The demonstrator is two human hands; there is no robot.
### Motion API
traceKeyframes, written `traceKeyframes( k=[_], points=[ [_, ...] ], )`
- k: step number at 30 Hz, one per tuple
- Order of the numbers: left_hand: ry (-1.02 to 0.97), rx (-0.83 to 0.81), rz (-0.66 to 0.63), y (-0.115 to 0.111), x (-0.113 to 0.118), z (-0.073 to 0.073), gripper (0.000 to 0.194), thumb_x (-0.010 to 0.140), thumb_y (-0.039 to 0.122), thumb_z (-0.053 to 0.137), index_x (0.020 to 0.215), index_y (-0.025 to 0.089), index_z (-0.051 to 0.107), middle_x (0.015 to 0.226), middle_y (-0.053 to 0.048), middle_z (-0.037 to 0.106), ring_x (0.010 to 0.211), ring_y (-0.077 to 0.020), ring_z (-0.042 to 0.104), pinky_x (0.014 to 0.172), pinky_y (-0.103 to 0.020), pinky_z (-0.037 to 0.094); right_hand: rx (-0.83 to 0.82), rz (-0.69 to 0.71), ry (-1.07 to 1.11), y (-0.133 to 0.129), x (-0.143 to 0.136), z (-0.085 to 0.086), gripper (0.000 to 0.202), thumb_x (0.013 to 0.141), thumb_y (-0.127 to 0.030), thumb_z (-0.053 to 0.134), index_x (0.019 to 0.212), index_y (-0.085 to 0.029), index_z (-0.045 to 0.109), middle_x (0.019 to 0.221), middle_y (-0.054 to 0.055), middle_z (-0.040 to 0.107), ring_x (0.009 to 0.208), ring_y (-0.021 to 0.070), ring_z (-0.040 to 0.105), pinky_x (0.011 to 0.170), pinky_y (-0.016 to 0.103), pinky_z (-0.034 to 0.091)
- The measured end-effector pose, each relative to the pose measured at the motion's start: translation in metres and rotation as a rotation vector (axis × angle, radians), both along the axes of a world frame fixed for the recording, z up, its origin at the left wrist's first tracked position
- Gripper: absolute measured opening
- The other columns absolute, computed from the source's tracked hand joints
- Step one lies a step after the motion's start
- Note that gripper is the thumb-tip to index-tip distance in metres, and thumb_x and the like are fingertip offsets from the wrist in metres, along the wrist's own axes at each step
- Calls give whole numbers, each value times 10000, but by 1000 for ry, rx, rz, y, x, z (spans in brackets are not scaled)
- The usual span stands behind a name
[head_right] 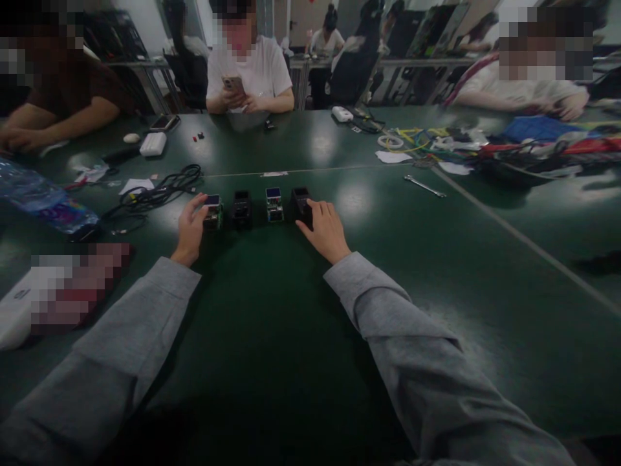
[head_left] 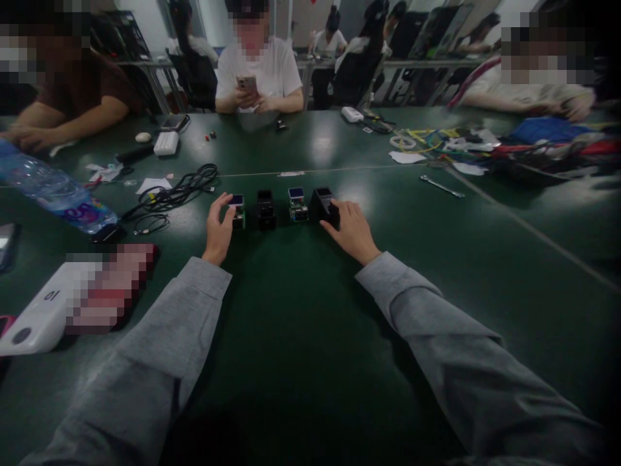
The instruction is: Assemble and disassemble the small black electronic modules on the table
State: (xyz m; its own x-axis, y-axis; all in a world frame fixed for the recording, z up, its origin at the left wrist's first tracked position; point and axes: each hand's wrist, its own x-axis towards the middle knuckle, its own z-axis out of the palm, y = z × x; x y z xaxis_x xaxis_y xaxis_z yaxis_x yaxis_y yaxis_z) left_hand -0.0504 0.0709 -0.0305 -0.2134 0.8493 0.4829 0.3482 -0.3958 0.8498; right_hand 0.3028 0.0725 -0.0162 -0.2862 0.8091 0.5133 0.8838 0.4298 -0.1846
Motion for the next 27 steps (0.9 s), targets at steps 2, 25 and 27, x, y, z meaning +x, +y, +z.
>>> traceKeyframes(
  k=[2, 25, 27],
  points=[
    [-54, -4, 68, 5, -1, 1, 338, 928, 392, 566, 1230, 252, 618, 1474, -85, 533, 1419, -242, 455, 1205, -492, 324, -4, 2, 3, 0, 0, 1, 583, 960, -491, 499, 1381, -89, 471, 1223, 203, 555, 1162, 375, 515, 983, 587, 489],
    [-365, -103, 261, 60, -11, 3, 341, 922, 452, 503, 1134, 221, 638, 1272, -93, 673, 1157, -223, 659, 1045, -419, 490, -41, 3, 25, 0, 0, 2, 590, 957, -494, 494, 1404, -112, 450, 1227, 196, 571, 1142, 365, 533, 957, 575, 506],
    [-384, -116, 240, 67, -14, 2, 350, 923, 459, 498, 1146, 223, 631, 1268, -97, 674, 1130, -225, 676, 1011, -404, 508, -38, 2, 20, 0, 1, 1, 589, 957, -498, 495, 1410, -124, 445, 1222, 188, 573, 1124, 362, 537, 958, 575, 504]
  ],
)
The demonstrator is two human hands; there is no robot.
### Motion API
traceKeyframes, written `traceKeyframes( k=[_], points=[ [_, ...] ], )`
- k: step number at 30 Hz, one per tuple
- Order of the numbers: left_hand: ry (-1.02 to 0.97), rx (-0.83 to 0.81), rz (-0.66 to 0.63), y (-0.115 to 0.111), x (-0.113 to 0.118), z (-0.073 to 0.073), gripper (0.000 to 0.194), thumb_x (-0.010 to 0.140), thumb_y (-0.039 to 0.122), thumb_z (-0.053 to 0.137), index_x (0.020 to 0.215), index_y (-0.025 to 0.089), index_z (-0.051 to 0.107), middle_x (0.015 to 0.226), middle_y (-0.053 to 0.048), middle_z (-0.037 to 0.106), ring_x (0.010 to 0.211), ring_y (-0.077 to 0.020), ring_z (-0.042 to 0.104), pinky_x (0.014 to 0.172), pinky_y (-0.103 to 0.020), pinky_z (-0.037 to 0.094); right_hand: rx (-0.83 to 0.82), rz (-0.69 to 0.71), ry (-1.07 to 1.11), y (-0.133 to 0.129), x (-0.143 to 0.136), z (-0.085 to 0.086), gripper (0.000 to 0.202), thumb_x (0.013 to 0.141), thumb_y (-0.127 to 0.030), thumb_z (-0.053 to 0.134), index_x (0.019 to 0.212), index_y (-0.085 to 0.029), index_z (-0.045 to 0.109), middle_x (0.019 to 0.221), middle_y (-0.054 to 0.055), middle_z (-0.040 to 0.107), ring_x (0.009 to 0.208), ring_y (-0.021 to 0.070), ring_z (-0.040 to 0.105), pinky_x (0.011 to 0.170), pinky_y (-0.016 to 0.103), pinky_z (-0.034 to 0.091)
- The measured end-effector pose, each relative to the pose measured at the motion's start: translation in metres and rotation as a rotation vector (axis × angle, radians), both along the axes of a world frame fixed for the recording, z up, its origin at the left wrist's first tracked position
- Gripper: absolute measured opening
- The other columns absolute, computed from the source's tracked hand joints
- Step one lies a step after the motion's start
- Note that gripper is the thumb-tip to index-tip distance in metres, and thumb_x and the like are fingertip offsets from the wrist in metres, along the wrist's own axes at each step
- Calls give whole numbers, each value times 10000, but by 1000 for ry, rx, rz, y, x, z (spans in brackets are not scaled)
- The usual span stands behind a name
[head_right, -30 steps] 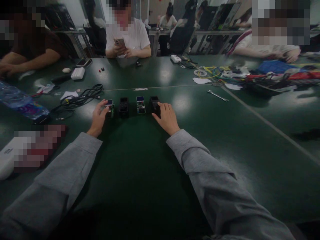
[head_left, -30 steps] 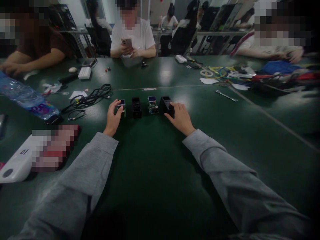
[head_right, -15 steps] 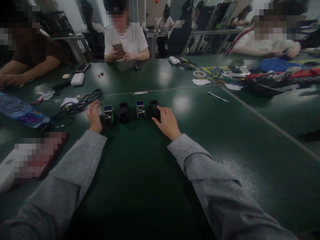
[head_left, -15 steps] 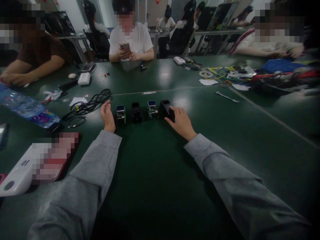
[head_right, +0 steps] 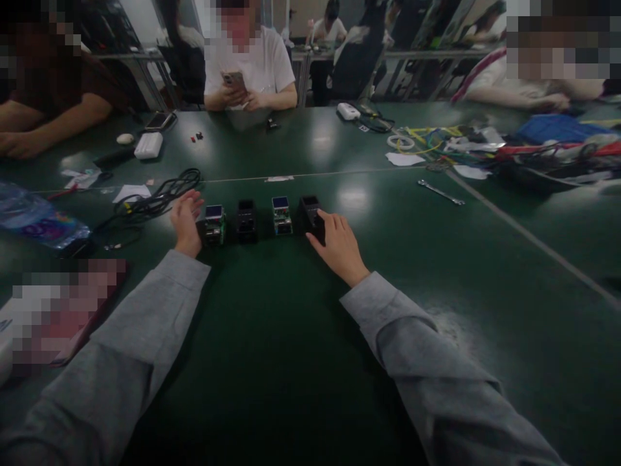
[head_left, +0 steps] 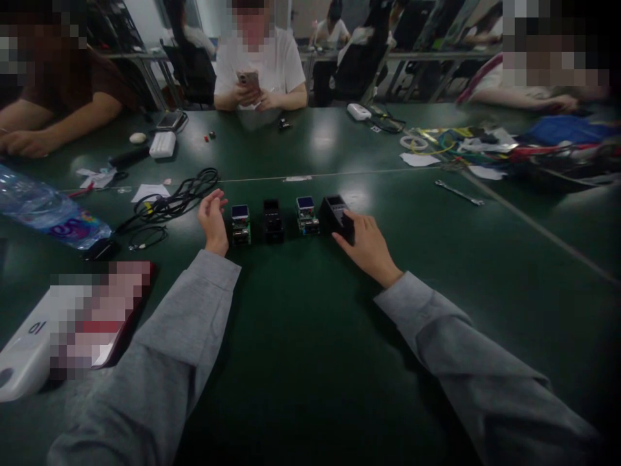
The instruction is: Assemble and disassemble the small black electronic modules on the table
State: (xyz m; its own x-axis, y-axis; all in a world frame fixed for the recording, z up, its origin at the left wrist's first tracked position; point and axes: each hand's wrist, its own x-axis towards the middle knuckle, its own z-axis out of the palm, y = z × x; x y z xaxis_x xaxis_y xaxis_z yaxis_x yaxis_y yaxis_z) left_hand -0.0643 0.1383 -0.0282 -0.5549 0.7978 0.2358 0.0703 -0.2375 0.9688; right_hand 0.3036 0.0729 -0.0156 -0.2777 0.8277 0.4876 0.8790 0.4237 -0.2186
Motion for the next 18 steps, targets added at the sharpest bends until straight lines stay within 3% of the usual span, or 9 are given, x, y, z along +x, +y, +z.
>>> traceKeyframes(
  k=[7, 18],
  points=[
    [-18, -2, -107, 17, -2, 0, 307, 922, 423, 525, 1144, 242, 637, 1192, -79, 705, 1048, -227, 708, 914, -379, 548, -9, -13, -31, 1, 0, -2, 639, 970, -539, 463, 1435, -103, 420, 1224, 202, 560, 1120, 368, 536, 972, 589, 490],
    [-34, 1, -206, 19, 2, 2, 220, 957, 347, 542, 1121, 250, 653, 1077, -39, 727, 1015, -220, 704, 865, -376, 565, -18, -16, -38, 1, 0, -1, 719, 955, -608, 449, 1467, -106, 400, 1230, 209, 545, 1138, 378, 529, 971, 595, 498]
  ],
)
